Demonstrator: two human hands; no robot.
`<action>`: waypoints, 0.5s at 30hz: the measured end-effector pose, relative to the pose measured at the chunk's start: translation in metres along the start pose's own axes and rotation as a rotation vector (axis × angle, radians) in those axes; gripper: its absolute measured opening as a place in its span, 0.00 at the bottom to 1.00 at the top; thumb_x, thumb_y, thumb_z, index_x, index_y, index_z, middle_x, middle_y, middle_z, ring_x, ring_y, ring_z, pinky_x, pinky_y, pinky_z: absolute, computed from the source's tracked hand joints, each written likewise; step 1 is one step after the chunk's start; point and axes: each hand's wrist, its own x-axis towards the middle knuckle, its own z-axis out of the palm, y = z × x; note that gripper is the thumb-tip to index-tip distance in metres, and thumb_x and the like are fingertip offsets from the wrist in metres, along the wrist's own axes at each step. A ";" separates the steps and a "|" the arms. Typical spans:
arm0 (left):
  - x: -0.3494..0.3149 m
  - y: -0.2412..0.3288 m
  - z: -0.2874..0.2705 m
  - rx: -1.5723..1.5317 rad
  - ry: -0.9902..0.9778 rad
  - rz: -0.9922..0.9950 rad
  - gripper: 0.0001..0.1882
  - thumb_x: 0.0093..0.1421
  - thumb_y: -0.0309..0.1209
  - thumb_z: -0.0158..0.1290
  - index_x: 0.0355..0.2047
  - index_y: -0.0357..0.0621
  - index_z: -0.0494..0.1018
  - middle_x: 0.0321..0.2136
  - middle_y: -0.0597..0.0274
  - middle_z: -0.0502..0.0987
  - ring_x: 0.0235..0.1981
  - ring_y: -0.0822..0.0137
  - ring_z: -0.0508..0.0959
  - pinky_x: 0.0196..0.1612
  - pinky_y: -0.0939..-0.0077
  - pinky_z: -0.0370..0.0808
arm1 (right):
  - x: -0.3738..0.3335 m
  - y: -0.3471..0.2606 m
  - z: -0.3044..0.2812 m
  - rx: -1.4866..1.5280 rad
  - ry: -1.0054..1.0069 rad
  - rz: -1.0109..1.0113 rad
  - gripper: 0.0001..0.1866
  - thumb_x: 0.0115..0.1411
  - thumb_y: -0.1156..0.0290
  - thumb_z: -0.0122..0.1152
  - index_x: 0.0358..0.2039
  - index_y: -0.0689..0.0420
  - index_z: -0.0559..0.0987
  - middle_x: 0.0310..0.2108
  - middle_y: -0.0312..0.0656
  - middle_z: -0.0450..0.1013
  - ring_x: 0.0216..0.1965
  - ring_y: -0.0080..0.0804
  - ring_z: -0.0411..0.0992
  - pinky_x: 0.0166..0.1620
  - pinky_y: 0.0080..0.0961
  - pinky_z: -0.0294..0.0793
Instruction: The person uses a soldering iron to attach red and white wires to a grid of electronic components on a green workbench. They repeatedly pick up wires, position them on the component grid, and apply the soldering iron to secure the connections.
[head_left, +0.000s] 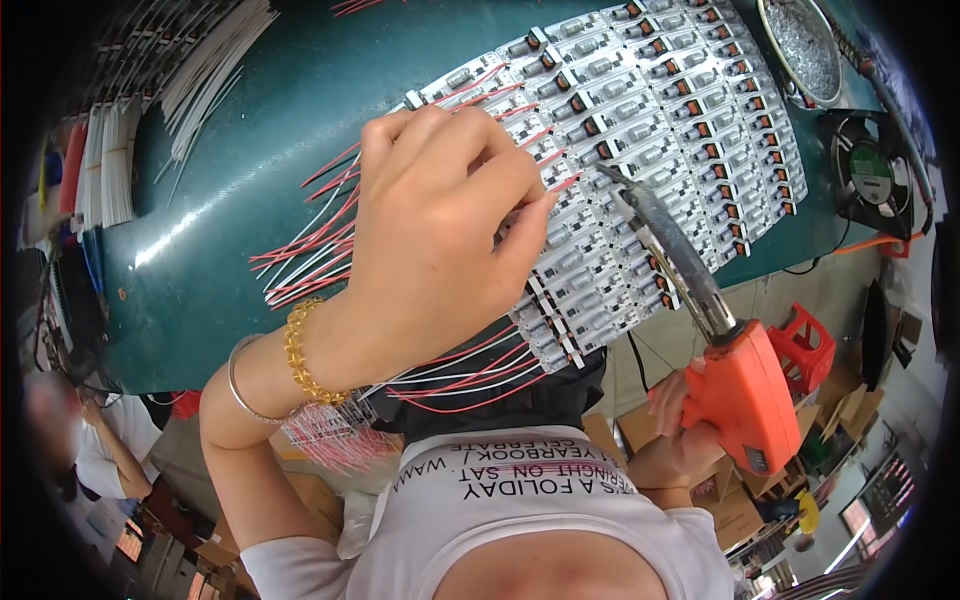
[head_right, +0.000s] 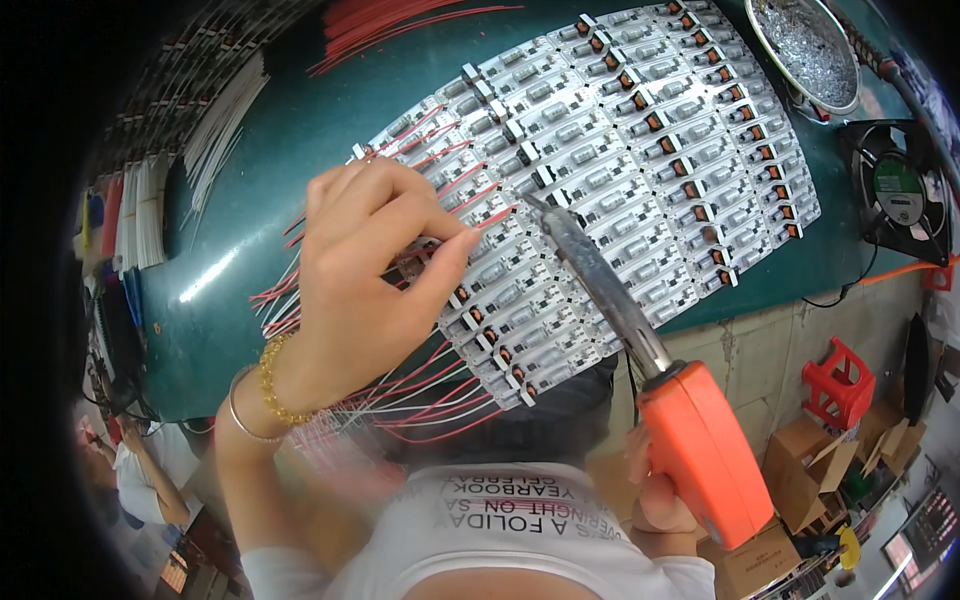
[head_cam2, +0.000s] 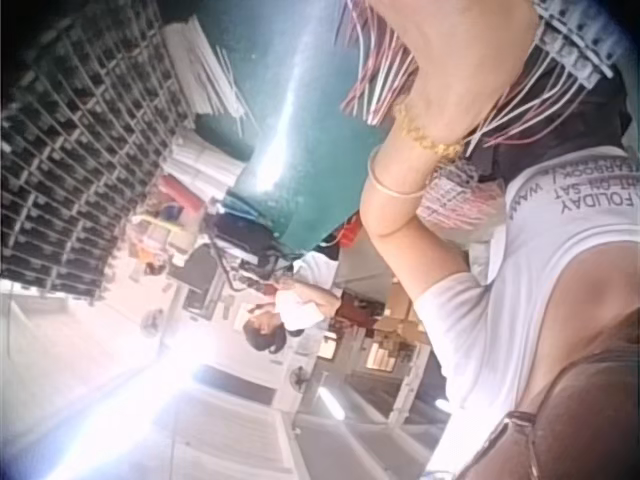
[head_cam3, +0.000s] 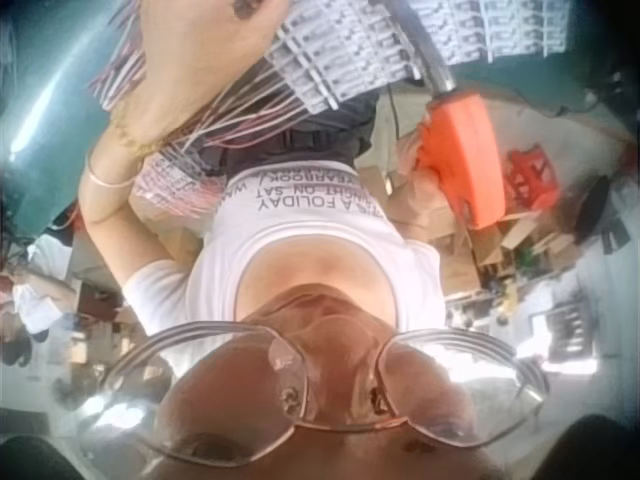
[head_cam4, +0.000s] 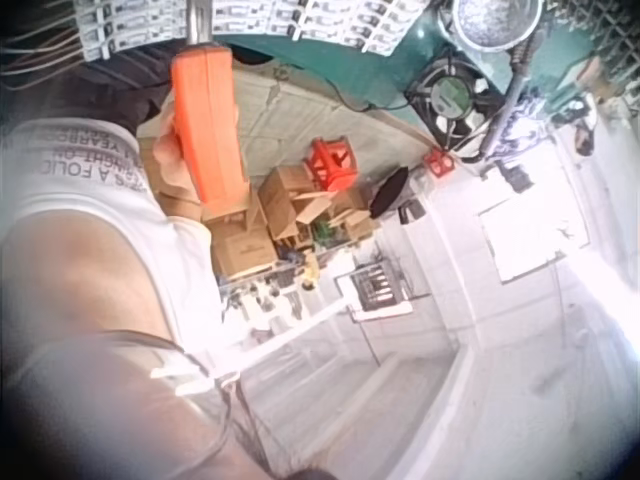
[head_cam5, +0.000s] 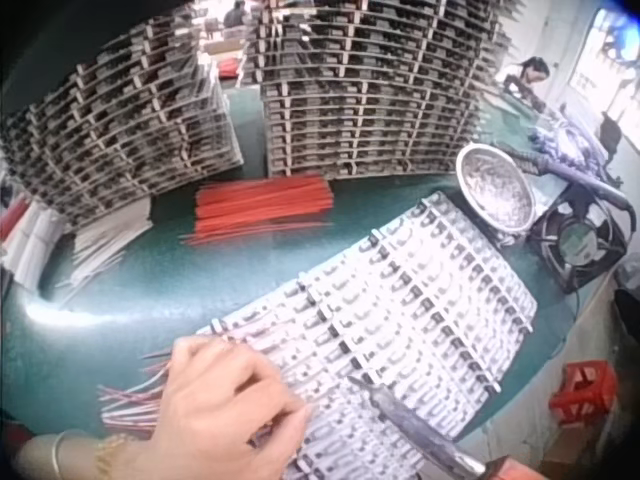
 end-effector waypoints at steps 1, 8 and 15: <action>0.000 0.001 0.001 0.003 -0.005 -0.006 0.08 0.43 0.23 0.64 0.22 0.42 0.74 0.26 0.64 0.71 0.30 0.62 0.71 0.40 0.70 0.62 | 0.000 0.001 0.002 -0.031 -0.005 0.014 0.39 0.58 0.42 0.58 0.50 0.69 0.67 0.12 0.30 0.64 0.13 0.21 0.61 0.21 0.21 0.64; 0.001 0.001 0.001 -0.003 0.003 0.000 0.08 0.43 0.23 0.64 0.22 0.42 0.74 0.25 0.64 0.71 0.30 0.62 0.72 0.40 0.70 0.62 | 0.003 0.002 -0.006 -0.371 -0.073 -0.093 0.27 0.61 0.42 0.51 0.25 0.57 0.75 0.19 0.32 0.67 0.21 0.28 0.61 0.25 0.26 0.59; 0.001 0.000 0.000 0.014 0.002 0.003 0.08 0.43 0.23 0.63 0.21 0.42 0.74 0.25 0.63 0.71 0.31 0.62 0.72 0.40 0.70 0.63 | -0.008 0.024 -0.023 -0.045 -0.089 -0.190 0.34 0.57 0.42 0.57 0.42 0.67 0.70 0.15 0.31 0.65 0.15 0.23 0.63 0.23 0.21 0.65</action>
